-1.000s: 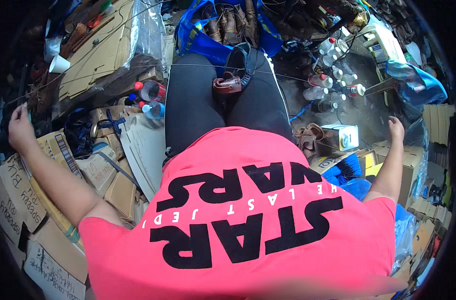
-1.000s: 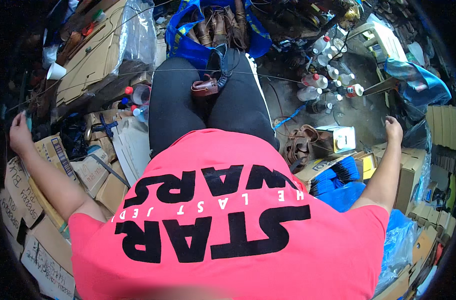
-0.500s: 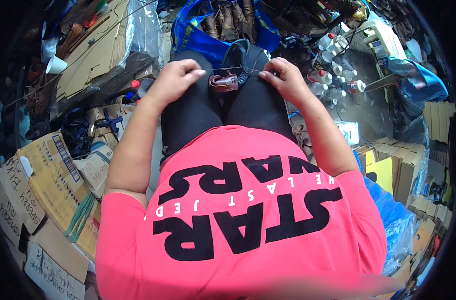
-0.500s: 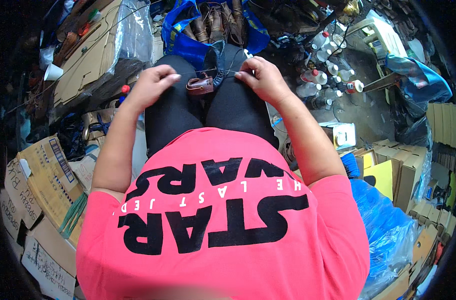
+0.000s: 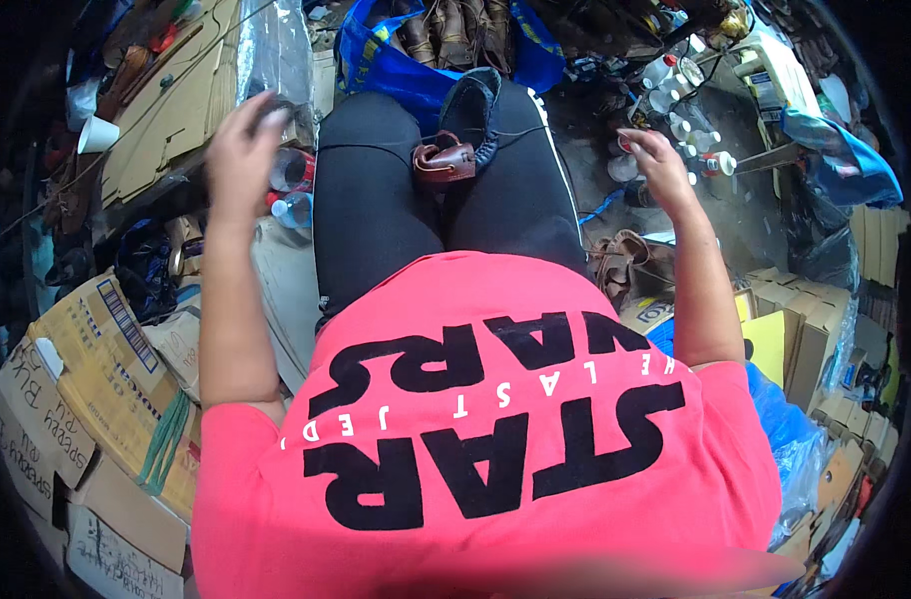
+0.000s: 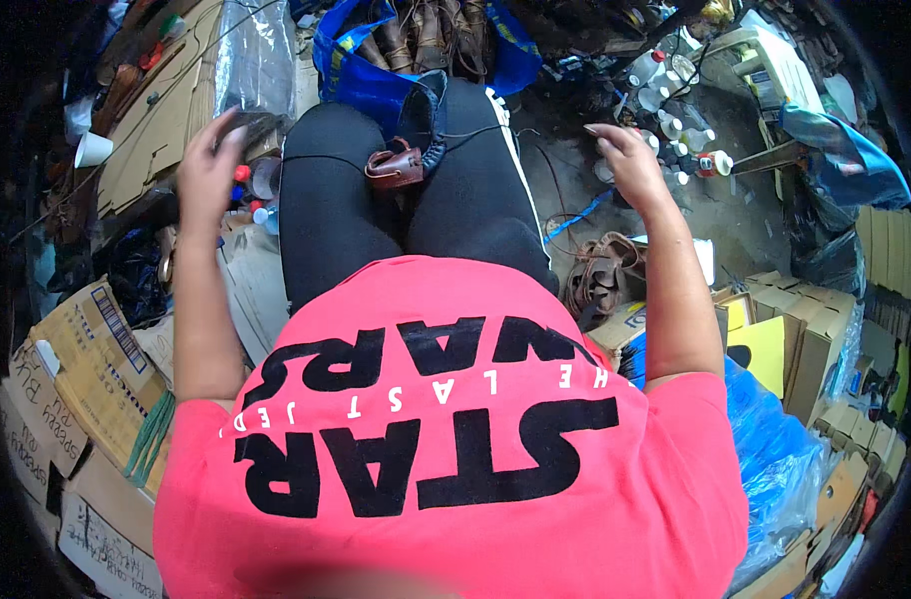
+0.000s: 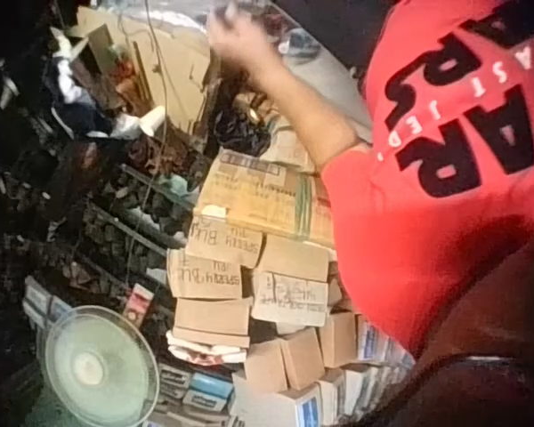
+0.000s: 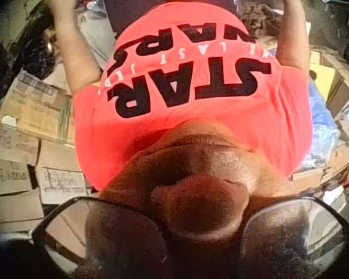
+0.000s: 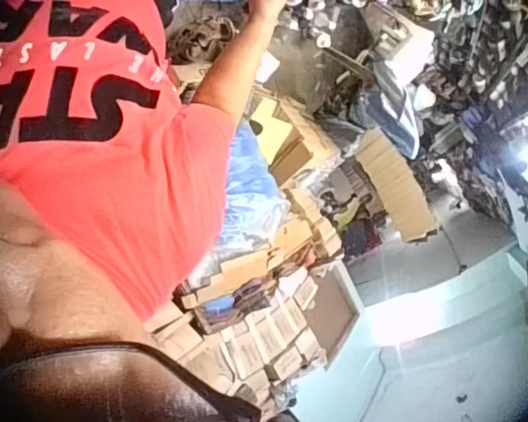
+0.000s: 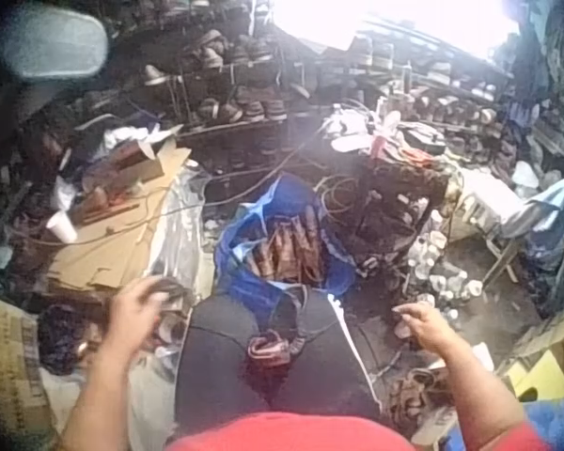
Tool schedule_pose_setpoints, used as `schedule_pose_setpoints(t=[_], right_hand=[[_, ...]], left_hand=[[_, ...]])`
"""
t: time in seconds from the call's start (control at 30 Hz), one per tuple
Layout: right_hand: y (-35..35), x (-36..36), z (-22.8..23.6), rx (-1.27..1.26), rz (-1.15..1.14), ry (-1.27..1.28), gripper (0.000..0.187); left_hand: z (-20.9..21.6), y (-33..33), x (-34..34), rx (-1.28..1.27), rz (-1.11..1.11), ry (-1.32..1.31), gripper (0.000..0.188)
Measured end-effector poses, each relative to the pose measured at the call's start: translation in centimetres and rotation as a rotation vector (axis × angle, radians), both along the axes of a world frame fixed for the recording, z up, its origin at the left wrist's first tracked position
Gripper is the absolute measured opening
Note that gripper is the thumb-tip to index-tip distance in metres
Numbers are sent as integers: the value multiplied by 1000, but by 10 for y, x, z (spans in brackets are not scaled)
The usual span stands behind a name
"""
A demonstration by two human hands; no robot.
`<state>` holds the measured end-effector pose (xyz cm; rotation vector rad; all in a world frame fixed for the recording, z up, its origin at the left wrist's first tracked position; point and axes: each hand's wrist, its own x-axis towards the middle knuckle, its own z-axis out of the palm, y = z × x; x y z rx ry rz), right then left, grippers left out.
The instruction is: Hand-sewing or stitching a leather shoe component using a needle and thread.
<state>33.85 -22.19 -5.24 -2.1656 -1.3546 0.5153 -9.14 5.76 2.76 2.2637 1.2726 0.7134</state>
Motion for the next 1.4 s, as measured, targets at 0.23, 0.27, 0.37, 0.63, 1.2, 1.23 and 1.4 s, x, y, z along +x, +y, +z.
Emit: schedule_pose_setpoints(t=[0.23,0.27,0.37,0.63,1.2,1.23,1.4], right_hand=[[88,-88,50,128,221,499,19],[94,-90,50,86,232,502,17],[104,-89,47,75,279,474,15],[112,-84,39,191,481,284,14],[91,-110,38,332,407,224,14],[92,-110,38,358,426,182,14],[98,-111,37,319,391,253,14]], left_hand=[[-4,-41,143,-46,-694,-21,44],[-5,-36,153,-84,-748,111,41],[-5,-25,165,-195,-840,302,36],[-21,-17,165,-715,-850,161,28],[-27,-14,153,-903,-875,46,27],[-28,-15,152,-948,-856,4,26],[-36,-16,146,-1030,-840,-107,25]])
